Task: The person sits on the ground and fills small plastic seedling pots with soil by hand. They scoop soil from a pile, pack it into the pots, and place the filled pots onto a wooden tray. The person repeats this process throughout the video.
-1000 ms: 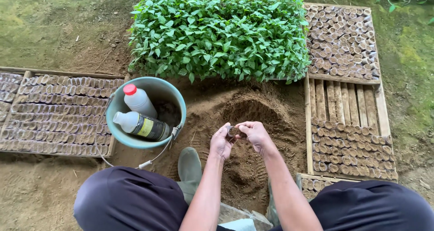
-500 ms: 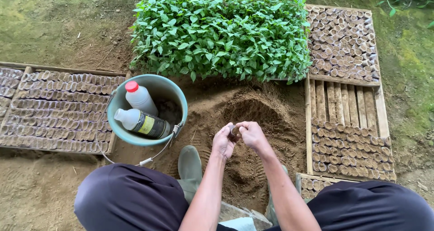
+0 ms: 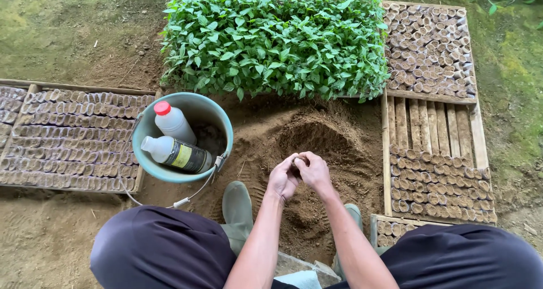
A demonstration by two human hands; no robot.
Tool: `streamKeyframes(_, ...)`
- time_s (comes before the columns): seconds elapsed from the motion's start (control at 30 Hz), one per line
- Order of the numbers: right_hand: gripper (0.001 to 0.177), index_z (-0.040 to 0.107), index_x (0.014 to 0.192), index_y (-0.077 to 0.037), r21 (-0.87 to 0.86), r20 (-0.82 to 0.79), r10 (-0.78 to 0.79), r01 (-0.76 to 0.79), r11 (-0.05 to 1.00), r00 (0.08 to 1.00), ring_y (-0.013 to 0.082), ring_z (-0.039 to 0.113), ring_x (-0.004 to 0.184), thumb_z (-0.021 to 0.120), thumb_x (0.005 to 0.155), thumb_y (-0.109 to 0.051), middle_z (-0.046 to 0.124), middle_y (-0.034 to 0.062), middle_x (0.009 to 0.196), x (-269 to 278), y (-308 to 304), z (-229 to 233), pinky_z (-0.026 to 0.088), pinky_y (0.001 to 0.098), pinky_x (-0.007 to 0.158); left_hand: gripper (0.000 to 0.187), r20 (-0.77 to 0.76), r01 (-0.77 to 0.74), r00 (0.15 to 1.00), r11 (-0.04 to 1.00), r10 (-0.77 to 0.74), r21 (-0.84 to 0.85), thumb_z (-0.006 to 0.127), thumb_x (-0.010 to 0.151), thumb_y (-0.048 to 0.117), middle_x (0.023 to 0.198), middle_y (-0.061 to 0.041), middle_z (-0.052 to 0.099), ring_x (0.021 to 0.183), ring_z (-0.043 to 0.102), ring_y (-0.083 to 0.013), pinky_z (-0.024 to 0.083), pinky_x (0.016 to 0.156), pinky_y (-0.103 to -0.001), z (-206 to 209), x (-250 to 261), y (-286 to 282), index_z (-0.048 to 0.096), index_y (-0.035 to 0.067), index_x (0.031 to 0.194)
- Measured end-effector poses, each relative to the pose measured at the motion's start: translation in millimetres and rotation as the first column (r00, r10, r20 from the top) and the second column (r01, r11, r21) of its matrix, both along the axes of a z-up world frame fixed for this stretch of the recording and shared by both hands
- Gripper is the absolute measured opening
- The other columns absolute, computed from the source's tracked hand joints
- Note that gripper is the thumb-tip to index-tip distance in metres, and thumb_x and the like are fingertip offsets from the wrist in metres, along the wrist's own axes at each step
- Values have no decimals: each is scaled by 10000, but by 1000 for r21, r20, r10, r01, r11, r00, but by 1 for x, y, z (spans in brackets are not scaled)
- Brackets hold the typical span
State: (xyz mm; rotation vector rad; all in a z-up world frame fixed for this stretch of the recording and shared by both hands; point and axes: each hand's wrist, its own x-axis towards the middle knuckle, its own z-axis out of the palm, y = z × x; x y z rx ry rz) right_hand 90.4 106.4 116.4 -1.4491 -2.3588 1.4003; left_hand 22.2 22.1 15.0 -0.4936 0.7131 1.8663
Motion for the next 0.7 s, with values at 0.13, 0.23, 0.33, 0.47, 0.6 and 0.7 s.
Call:
streamKeyframes(0.13,325,792,1100,-184,20,20,-22,22,1000,1000,345,728,1043,704,873,-399,788,118,1015,2,4,-16,554,499,898,205,12,-3,1000,1000,2,14,654,988,82,1052,-165,725,904,703,-269,639,810,-463,-1,1,0,735,42,1173)
streamKeyframes(0.23,352,781,1126,-151,-12,-49,-58,57,998,997,327,737,1044,720,868,-383,788,133,1026,5,3,-10,564,484,904,202,60,-33,998,999,33,6,662,976,76,1015,-172,724,885,702,-272,634,793,-455,11,2,-5,729,13,1156)
streamKeyframes(0.33,297,790,1088,-131,-36,-115,-136,133,990,984,318,745,1002,703,883,-327,790,140,984,9,2,-2,563,486,878,170,77,-21,997,1000,20,4,678,967,85,1001,-184,735,867,713,-303,642,774,-449,16,1,-6,742,34,1116)
streamKeyframes(0.47,262,797,1091,-99,-139,-329,-150,109,984,933,228,740,906,752,837,-143,775,145,1017,13,6,-9,595,390,772,169,35,-7,999,1000,7,-12,673,975,93,920,-164,730,802,708,-284,639,753,-445,24,3,-6,736,38,1121)
streamKeyframes(0.6,168,833,973,-102,-114,-454,-49,-4,993,889,239,675,1052,760,827,-60,723,157,1144,14,5,-24,572,406,854,149,0,30,1000,999,-30,-19,660,988,101,881,-103,710,781,702,-229,634,738,-420,36,6,-5,746,53,1101)
streamKeyframes(0.7,149,822,937,-91,-127,-476,-78,19,992,876,250,668,1064,725,848,-21,728,162,1140,11,2,-34,564,401,860,201,-61,59,996,998,-61,-32,628,1014,133,841,-91,696,755,697,-220,632,724,-411,30,6,-5,734,52,1164)
